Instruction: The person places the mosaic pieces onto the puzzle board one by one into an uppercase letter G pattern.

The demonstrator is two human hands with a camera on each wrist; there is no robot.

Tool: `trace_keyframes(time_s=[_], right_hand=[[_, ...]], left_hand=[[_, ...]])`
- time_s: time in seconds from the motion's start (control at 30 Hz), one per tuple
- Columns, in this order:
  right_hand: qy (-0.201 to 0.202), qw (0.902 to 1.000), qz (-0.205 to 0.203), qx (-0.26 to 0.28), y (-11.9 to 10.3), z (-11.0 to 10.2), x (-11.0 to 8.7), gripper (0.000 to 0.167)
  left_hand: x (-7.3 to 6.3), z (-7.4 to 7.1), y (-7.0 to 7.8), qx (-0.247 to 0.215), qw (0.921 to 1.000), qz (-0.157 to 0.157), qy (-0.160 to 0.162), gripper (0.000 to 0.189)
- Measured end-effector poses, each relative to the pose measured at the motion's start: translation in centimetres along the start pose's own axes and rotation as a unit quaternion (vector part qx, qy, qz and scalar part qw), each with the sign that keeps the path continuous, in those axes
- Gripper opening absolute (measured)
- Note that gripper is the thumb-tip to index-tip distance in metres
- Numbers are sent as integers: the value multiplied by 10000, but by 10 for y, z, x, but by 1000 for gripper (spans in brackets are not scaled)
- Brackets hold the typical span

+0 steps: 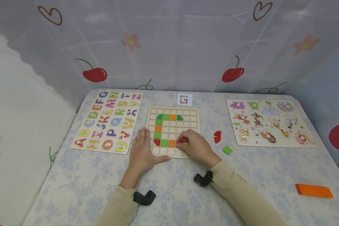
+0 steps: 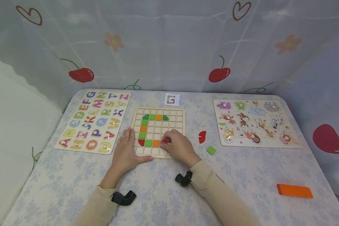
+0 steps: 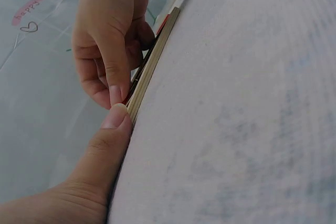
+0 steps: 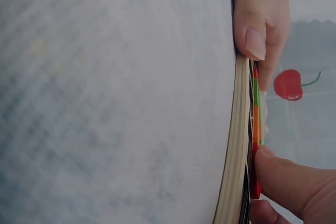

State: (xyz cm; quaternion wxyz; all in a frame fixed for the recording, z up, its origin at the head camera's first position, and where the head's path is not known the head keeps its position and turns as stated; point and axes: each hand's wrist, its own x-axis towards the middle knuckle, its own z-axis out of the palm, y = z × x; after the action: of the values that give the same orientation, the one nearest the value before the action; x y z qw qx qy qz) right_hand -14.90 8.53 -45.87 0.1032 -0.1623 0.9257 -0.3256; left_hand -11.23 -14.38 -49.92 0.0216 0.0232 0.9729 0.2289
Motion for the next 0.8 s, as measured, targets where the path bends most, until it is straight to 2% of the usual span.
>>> trace_keyframes(time_s=[0.23,0.47,0.63,0.8], right_hand=[[62,9999,-98,8,-4,3,-3,6],[-140,9997,-184,100,-4,0,-10,24],[-157,9998,0,125,4,-14,-24,29],[47,9994,213,-267,22,-35,-44,35]], left_hand=[[0,0,0,-31,10000,16,-5,144],[0,2,0,-42,10000,15,9,145],[0,1,1,-98,10000,-8,8,145],[-1,1,0,-106,9999,4,25,145]])
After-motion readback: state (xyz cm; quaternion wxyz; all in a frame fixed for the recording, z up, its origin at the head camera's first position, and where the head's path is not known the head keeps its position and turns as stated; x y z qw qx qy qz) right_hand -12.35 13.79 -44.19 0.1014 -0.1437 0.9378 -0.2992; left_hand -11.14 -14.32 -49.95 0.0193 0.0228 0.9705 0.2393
